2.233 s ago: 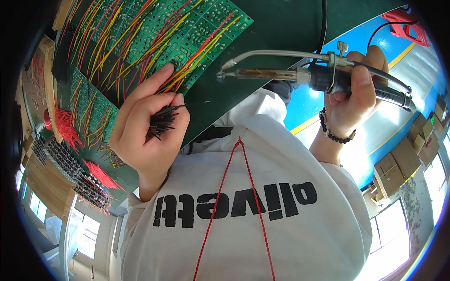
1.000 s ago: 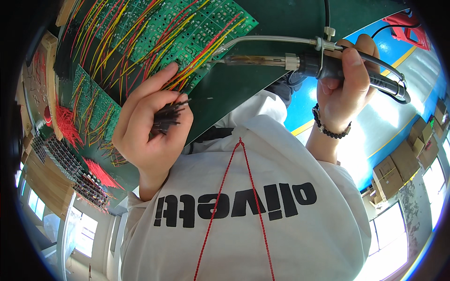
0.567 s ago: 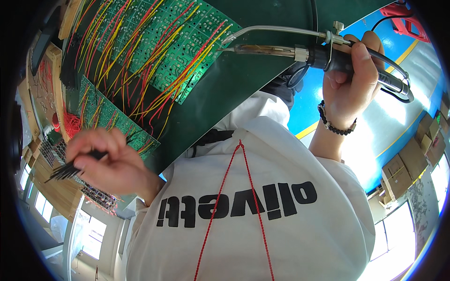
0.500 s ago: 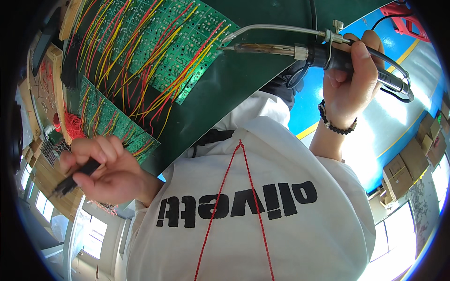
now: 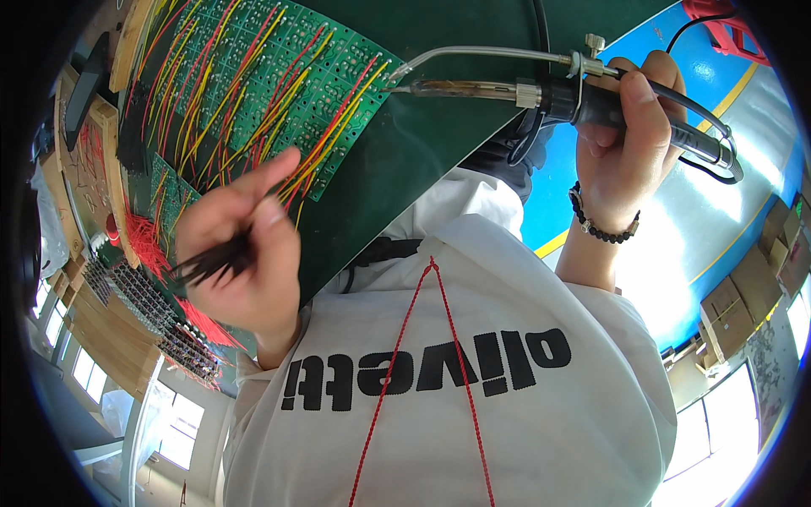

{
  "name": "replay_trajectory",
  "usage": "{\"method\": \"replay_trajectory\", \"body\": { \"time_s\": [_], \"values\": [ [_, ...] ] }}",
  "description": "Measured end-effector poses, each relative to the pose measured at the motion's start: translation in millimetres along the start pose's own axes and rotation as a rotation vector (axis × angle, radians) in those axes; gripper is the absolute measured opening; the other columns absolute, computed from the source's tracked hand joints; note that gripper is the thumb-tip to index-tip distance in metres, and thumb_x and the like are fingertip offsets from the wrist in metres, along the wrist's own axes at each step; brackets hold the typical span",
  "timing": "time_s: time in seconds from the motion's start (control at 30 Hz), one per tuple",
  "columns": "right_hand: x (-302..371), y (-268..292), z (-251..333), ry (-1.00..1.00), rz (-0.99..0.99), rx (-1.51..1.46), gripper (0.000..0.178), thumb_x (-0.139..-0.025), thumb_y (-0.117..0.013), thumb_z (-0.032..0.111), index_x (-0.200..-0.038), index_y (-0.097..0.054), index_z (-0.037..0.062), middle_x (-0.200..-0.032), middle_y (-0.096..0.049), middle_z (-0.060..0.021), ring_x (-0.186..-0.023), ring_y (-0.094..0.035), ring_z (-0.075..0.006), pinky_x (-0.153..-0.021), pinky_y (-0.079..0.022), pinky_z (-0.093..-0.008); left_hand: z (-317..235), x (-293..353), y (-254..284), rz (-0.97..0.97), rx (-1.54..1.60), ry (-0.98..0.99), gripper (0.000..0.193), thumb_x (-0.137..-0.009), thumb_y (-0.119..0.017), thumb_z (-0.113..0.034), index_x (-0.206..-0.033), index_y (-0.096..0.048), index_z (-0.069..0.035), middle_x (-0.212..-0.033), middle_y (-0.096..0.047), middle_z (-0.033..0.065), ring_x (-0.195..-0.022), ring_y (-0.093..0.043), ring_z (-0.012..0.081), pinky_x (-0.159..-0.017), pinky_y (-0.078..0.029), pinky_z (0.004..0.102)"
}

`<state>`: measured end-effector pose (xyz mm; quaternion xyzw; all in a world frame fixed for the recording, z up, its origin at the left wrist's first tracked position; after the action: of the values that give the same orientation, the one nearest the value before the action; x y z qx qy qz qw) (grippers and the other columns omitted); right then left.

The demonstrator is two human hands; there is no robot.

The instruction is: The person solders wires onto circuit boards using a soldering iron, first attaching black wires and then soldering red wires into the boards.

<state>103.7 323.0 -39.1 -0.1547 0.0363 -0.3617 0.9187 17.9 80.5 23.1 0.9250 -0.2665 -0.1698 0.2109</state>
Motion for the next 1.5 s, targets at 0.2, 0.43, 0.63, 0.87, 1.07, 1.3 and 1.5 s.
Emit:
{"method": "replay_trajectory", "body": {
  "time_s": [0.2, 0.43, 0.63, 0.87, 1.07, 1.3, 1.5],
  "values": [
    [0, -6, -1, 0.049, 0.085, 0.003, 0.019, -0.082, -0.045, 0.014, -0.069, -0.031, 0.01, -0.056, -0.041, -0.0003, -0.04, -0.028, -0.0003, -0.033, -0.022, -0.0134, -2, -6, -5, -0.121, -0.264, -0.098, 0.013, -0.066, -0.065, 0.008, -0.076, -0.06, 0.0, -0.087, -0.064, 0.0151, -0.071, -0.062, 0.0185, -0.059, -0.048, 0.022],
    [-2, -2, 1, 0.068, -0.009, 0.045, 0.02, -0.083, -0.043, 0.013, -0.068, -0.03, 0.0114, -0.05, -0.037, 0.0032, -0.038, -0.028, -0.0001, -0.033, -0.022, -0.014, 6, -5, -11, -0.054, -0.26, -0.06, 0.015, -0.061, -0.065, 0.005, -0.073, -0.057, 0.001, -0.089, -0.063, 0.0162, -0.07, -0.062, 0.019, -0.059, -0.049, 0.0236],
    [0, 6, 0, 0.044, -0.058, 0.045, 0.019, -0.082, -0.041, 0.014, -0.068, -0.029, 0.0122, -0.046, -0.035, 0.0039, -0.036, -0.028, -0.0008, -0.033, -0.023, -0.0144, 8, -4, -14, -0.101, -0.339, -0.139, 0.013, -0.063, -0.065, 0.001, -0.072, -0.056, -0.001, -0.088, -0.064, 0.0125, -0.063, -0.06, 0.0173, -0.053, -0.047, 0.022],
    [3, -3, -5, 0.027, -0.014, 0.004, 0.019, -0.08, -0.044, 0.012, -0.068, -0.029, 0.0112, -0.051, -0.042, 0.0013, -0.035, -0.029, 0.0004, -0.032, -0.024, -0.0131, 4, -4, -19, -0.052, -0.313, -0.127, 0.012, -0.064, -0.063, 0.007, -0.075, -0.057, 0.004, -0.089, -0.063, 0.0192, -0.07, -0.063, 0.0216, -0.059, -0.051, 0.0247],
    [4, -5, -3, 0.012, -0.115, 0.158, 0.019, -0.08, -0.045, 0.014, -0.068, -0.031, 0.0099, -0.053, -0.042, 0.0014, -0.036, -0.029, 0.001, -0.032, -0.024, -0.0129, 2, -5, -21, -0.085, -0.362, -0.155, 0.012, -0.066, -0.064, 0.006, -0.076, -0.058, 0.004, -0.089, -0.063, 0.0169, -0.069, -0.063, 0.0225, -0.059, -0.051, 0.0247],
    [1, -5, -6, 0.026, -0.074, 0.145, 0.018, -0.08, -0.044, 0.014, -0.068, -0.031, 0.0099, -0.053, -0.042, 0.0016, -0.036, -0.028, 0.001, -0.032, -0.023, -0.013, 1, -3, -19, -0.17, -0.462, -0.243, 0.011, -0.067, -0.067, -0.008, -0.069, -0.058, -0.002, -0.085, -0.065, 0.0078, -0.046, -0.052, 0.0132, -0.04, -0.04, 0.0197],
    [3, -7, -2, 0.058, -0.077, 0.075, 0.017, -0.073, -0.053, 0.009, -0.064, -0.039, 0.0027, -0.058, -0.04, -0.0003, -0.036, -0.025, -0.0016, -0.031, -0.02, -0.0148, 1, -3, -19, -0.169, -0.457, -0.225, 0.012, -0.067, -0.068, -0.009, -0.069, -0.058, -0.003, -0.084, -0.065, 0.0075, -0.046, -0.051, 0.0131, -0.039, -0.039, 0.0201]
  ]
}}
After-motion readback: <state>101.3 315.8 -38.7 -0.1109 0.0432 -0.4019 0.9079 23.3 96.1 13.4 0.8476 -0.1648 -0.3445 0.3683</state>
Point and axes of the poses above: each hand's wrist, its own x-axis away from the middle knuckle, its own y-axis out of the back of the hand, z = x × y, the point moved 8 cm from there along -x, towards the middle knuckle
